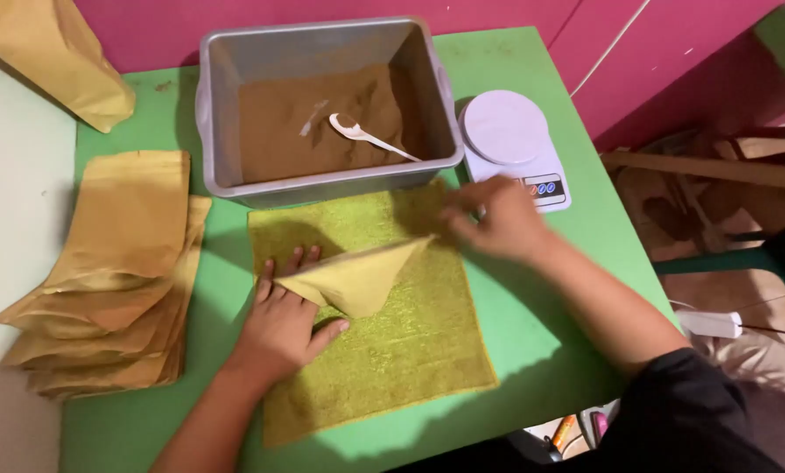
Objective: Folding the tops of paper coffee bags into a triangular seal on a work surface.
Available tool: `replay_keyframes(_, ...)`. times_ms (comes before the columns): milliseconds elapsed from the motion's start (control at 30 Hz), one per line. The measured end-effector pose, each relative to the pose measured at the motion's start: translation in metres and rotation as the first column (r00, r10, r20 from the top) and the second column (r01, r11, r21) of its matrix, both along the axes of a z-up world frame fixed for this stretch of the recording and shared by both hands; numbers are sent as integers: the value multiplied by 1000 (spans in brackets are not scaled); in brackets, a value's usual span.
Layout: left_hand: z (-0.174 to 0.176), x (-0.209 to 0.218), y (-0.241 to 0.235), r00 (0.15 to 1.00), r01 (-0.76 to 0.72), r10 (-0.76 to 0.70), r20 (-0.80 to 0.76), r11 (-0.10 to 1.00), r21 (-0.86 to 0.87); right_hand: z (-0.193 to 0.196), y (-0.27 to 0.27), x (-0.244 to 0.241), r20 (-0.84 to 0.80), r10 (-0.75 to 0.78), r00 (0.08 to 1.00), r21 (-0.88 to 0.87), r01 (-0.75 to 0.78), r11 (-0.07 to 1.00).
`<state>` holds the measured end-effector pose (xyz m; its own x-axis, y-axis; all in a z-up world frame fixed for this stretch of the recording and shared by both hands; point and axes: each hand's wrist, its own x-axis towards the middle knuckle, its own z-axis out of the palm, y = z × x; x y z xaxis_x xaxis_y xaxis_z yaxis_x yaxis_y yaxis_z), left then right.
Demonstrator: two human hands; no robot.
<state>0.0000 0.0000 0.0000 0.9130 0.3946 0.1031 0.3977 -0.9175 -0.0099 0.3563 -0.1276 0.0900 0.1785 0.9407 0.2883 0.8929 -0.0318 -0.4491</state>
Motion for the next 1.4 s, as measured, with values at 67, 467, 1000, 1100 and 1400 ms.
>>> replay_keyframes(67,1,2,-2,1000,-4,4,-1,1000,-10,-13,0,59,26,-120,992,81,118,990)
replay_keyframes(467,0,4,1,1000,-3,3,-7,1000,10,-78,-7,170,147,-339,929,349,272,897)
replay_keyframes(1000,-5,5,1,999,-21,21,-26,1000,-16,-107,-7,190,238,-603,761,330,521,787)
replay_keyframes(1100,-4,5,3,998,-37,36,-47,999,-35,-101,-8,182,272,-609,745,292,539,790)
replay_keyframes(1400,2,4,0,999,-13,13,-44,1000,-10,-92,-7,173,171,-605,778,136,589,796)
